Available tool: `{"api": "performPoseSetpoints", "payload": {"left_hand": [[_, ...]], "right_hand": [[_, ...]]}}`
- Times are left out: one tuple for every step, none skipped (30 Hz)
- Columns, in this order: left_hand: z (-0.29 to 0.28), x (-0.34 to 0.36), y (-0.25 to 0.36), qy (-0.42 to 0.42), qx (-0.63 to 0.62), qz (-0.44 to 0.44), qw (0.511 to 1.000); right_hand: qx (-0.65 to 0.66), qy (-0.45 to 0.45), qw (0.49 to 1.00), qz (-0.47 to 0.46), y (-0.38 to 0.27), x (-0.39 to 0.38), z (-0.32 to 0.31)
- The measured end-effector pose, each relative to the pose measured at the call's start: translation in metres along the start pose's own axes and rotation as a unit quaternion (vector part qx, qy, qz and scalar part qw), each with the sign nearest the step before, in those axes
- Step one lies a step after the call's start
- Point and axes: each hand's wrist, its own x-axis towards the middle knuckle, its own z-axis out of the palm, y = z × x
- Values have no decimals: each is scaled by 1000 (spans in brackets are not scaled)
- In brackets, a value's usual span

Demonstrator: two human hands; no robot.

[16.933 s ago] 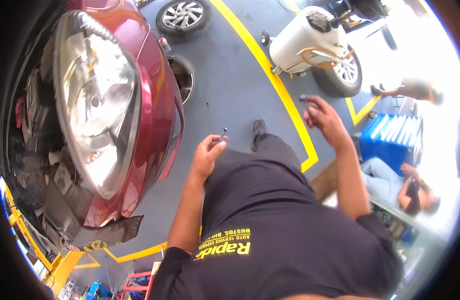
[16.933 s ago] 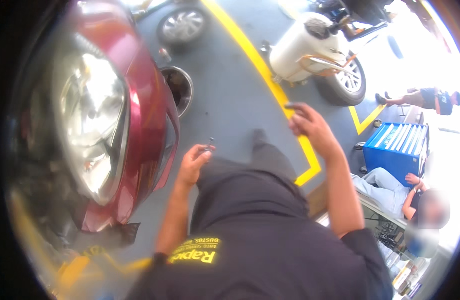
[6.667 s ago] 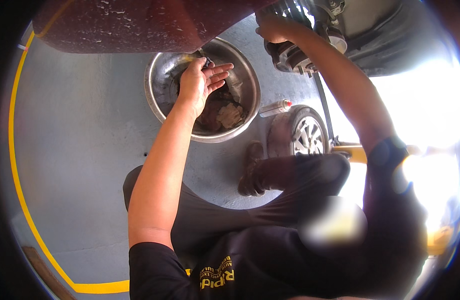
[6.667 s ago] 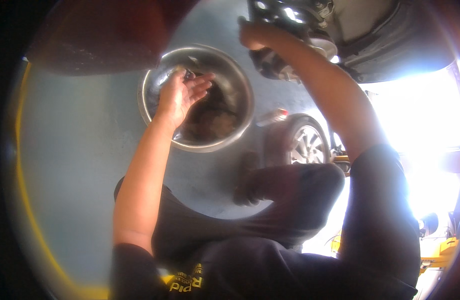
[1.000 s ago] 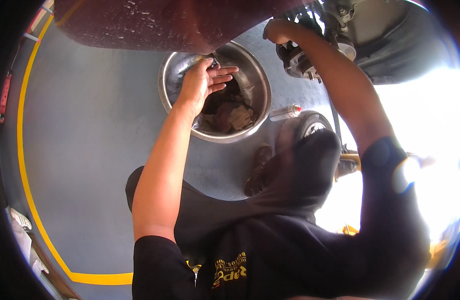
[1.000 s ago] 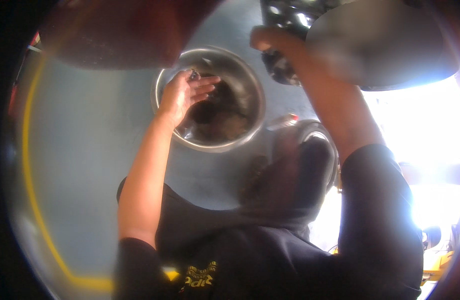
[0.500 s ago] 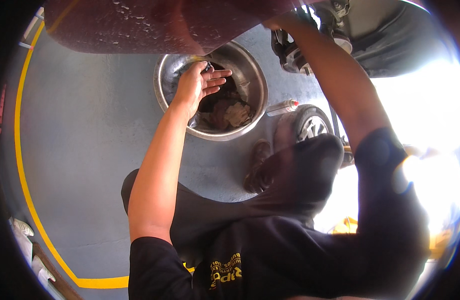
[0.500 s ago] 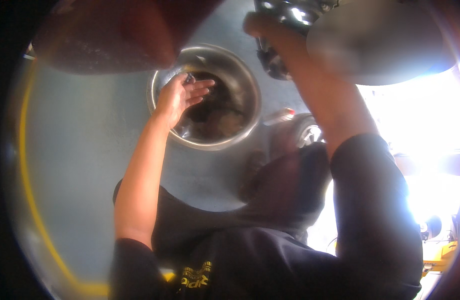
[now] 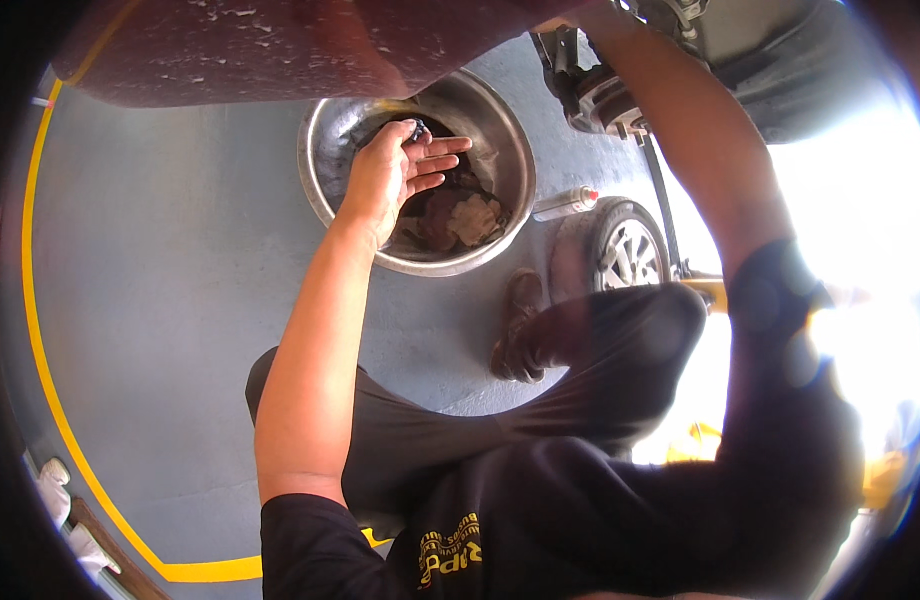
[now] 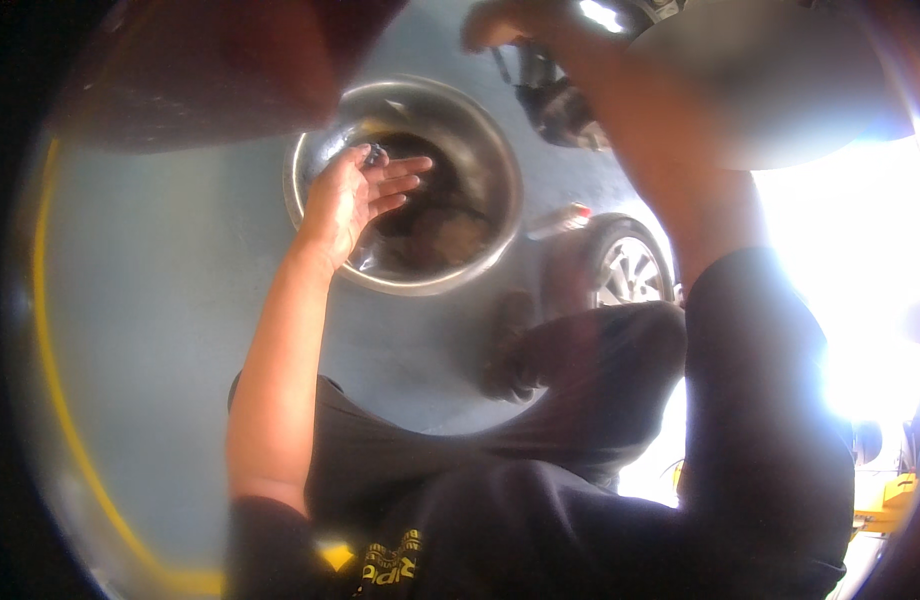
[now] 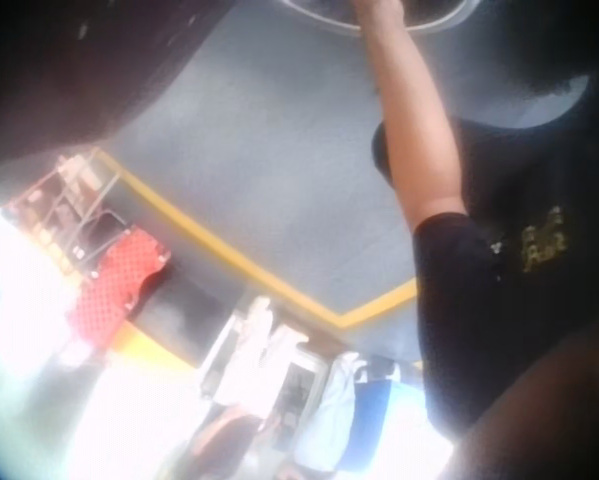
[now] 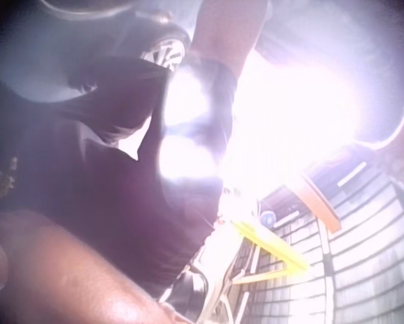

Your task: The person works on a car's brake assembly while kneeling beside a metal bowl. They use a wrench to loosen and remove bolts from the brake caliper, then retrieve a socket from a nearby tool cart and continue fastening components on the brake rotor area.

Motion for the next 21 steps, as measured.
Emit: {"api": "performPoseSetpoints", "payload": {"left_hand": [[0,1,-1,0,0,1,1000],[1,1,-1,-2,0,2,1000],[2,1,-1,-2,1,3,1000],[3,1,0,-3,1,4,1000],[5,2,0,-5,0,5,1000],[7,1,1,-6,-1,4,1000],[8,1,1,-6,-3,4,1000],[9,1,0,-4,-1,4,1000],[9,1,1,-1,0,4,1000],[9,1,1,2,2,5,1000],[8,1,1,-1,1,8,1000],[8,2,0,-4,1,10,1000],[9,2,0,-8,1,13,1000],[10,3,0,-10,0,13,1000],[10,1,0,-7,0,13,1000],[9,0,0,-4,0,12,1000],[8,0,-1,-2,2,13,1000],[6,1,-2,1,3,14,1000],[6,1,-2,0,3,16,1000],[6,1,-3,-2,-1,15,1000],[7,1,-3,-6,-4,14,1000]], "right_hand": [[-1,-5,1000,-2,0,-1,0],[-1,-7,1000,-4,-2,-1,-1],[-1,-10,1000,-5,-2,-2,0],[-6,-12,1000,-4,-1,-2,0],[-4,-13,1000,-5,-1,-1,-1],[-3,-14,1000,-6,-2,0,0],[-3,-16,1000,-6,-2,-1,0],[-3,-17,1000,-6,-2,-1,-1],[-1,-19,1000,-6,-3,-1,-1],[-3,-21,1000,-6,-3,-2,-2],[-2,-23,1000,-5,-3,-3,-3],[-4,-24,1000,-5,-3,-4,-4],[-5,-28,1000,-3,-2,-5,-5],[-5,-29,1000,0,0,-7,-6],[-6,-31,1000,-4,-2,-4,-7],[-6,-32,999,-8,-3,-3,-6],[-1,-34,999,-10,-5,-4,-6],[-3,-35,999,-16,-6,0,-7],[-1,-36,999,-17,-6,0,-8],[-1,-36,999,-19,-7,0,-8],[-1,-37,999,-20,-6,-1,-8]]}}
